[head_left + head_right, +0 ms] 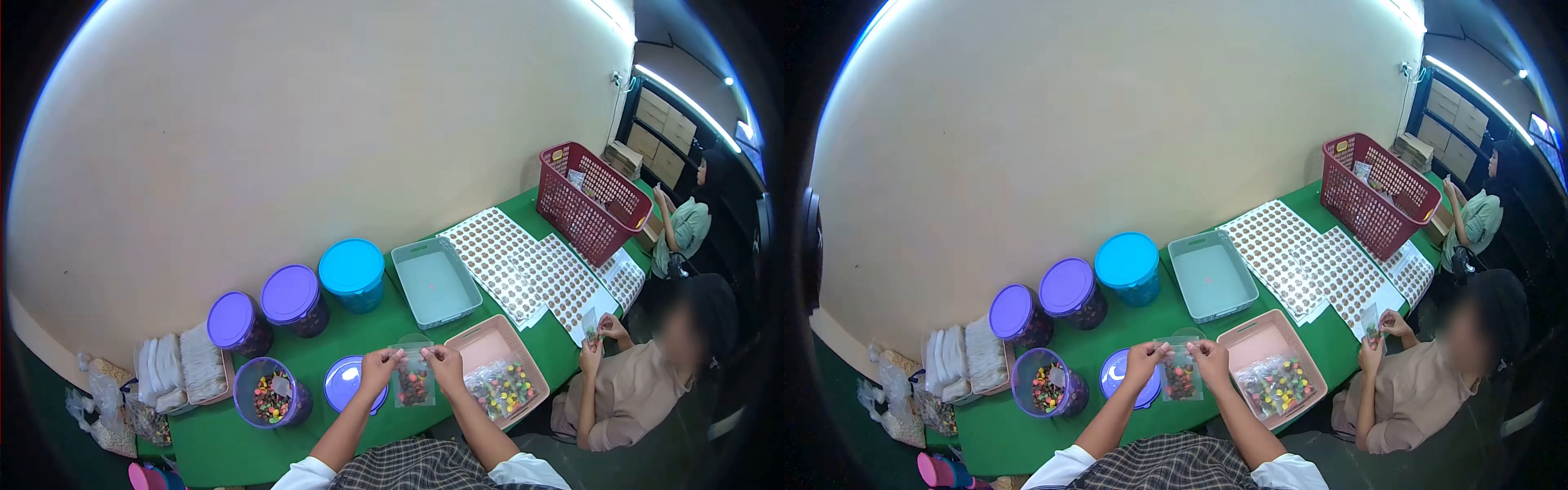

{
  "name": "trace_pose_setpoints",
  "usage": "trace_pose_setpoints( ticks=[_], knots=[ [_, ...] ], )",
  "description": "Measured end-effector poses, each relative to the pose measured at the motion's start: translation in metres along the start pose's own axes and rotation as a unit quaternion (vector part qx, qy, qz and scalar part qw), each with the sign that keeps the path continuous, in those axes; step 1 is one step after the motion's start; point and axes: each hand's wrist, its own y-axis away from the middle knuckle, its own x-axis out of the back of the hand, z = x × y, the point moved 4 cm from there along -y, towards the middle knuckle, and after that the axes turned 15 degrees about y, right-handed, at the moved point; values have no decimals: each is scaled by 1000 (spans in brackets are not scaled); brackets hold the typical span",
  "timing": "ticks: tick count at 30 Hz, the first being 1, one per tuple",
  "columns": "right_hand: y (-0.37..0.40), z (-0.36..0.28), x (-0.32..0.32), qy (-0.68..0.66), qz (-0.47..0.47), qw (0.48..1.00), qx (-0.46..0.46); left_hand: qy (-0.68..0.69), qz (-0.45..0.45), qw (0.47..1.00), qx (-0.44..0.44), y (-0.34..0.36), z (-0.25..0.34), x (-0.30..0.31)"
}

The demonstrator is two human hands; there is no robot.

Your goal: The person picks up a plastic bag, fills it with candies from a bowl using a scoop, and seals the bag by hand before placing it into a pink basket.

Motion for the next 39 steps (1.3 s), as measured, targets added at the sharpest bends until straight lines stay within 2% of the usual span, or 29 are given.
trace_pose_setpoints(
  ticks=[2, 3, 4, 5, 6, 7, 8, 9, 10, 11, 13, 14, 15, 16, 18, 23, 24, 25, 26, 27, 28, 29, 30, 31, 32, 33, 35, 37, 39],
  knots=[
    [1, 12, 0, -73, -13, 996, -41, 22, -9, 999, 21, -4, -9, -3],
    [1, 13, 1, -73, -9, 996, -44, 83, -16, 994, 64, -4, -17, -7],
    [2, 19, 0, -134, -40, 985, -97, 144, -23, 983, 109, -3, -26, -12],
    [5, 25, 0, -194, -69, 967, -151, 145, -28, 982, 117, -4, -38, -13],
    [11, 18, 5, -221, -117, 955, -161, 188, -9, 973, 135, -8, -55, -12],
    [19, 11, 20, -218, -107, 955, -169, 230, 8, 961, 154, -8, -62, -15],
    [28, 1, 28, -141, -205, 955, -158, 245, 40, 954, 167, -5, -68, -16],
    [38, -1, 31, -64, -303, 939, -147, 245, 33, 953, 174, -4, -73, -18],
    [46, 17, 30, -125, -315, 936, -96, 267, 28, 944, 191, -1, -79, -17],
    [48, 41, 38, -124, -310, 937, -101, 289, 25, 935, 205, 0, -85, -19],
    [56, 59, 64, -14, -312, 949, -43, 300, 5, 928, 222, 11, -87, -27],
    [60, 67, 87, -29, -277, 954, -114, 311, -12, 922, 229, 14, -85, -31],
    [63, 83, 108, -136, -177, 958, -181, 320, -28, 917, 238, 18, -86, -33],
    [68, 102, 127, -239, -71, 937, -243, 320, -30, 915, 242, 19, -89, -30],
    [78, 128, 155, -256, -18, 926, -278, 302, -39, 917, 256, 23, -98, -18],
    [96, 120, 197, -271, -17, 933, -236, 270, -18, 922, 276, 33, -105, 14],
    [96, 135, 201, -107, -103, 955, -258, 270, -9, 923, 274, 36, -106, 20],
    [96, 145, 203, 62, -188, 943, -267, 274, 0, 923, 270, 38, -106, 24],
    [90, 144, 206, -159, -59, 973, -159, 267, 4, 925, 271, 40, -107, 30],
    [91, 118, 207, -206, 73, 953, -210, 265, 16, 926, 267, 42, -108, 38],
    [88, 142, 212, -25, 39, 986, -159, 277, 43, 926, 253, 44, -108, 45],
    [87, 124, 211, 225, -35, 968, -109, 281, 39, 925, 253, 47, -108, 48],
    [85, 138, 211, 376, -42, 921, -87, 284, 35, 924, 254, 51, -106, 52],
    [85, 115, 209, 424, 29, 905, -1, 293, 64, 924, 236, 51, -99, 59],
    [76, 112, 210, 363, 93, 927, 26, 275, 65, 933, 224, 54, -92, 63],
    [71, 101, 206, 409, 163, 889, 122, 256, 65, 940, 217, 59, -87, 68],
    [72, 67, 183, 486, 211, 846, 54, 239, 106, 949, 178, 69, -73, 83],
    [68, 128, 160, 553, 100, 827, 10, 215, 136, 957, 143, 80, -63, 101],
    [86, 126, 134, 631, -71, 768, 79, 144, 118, 982, 40, 94, -50, 122]
  ],
)
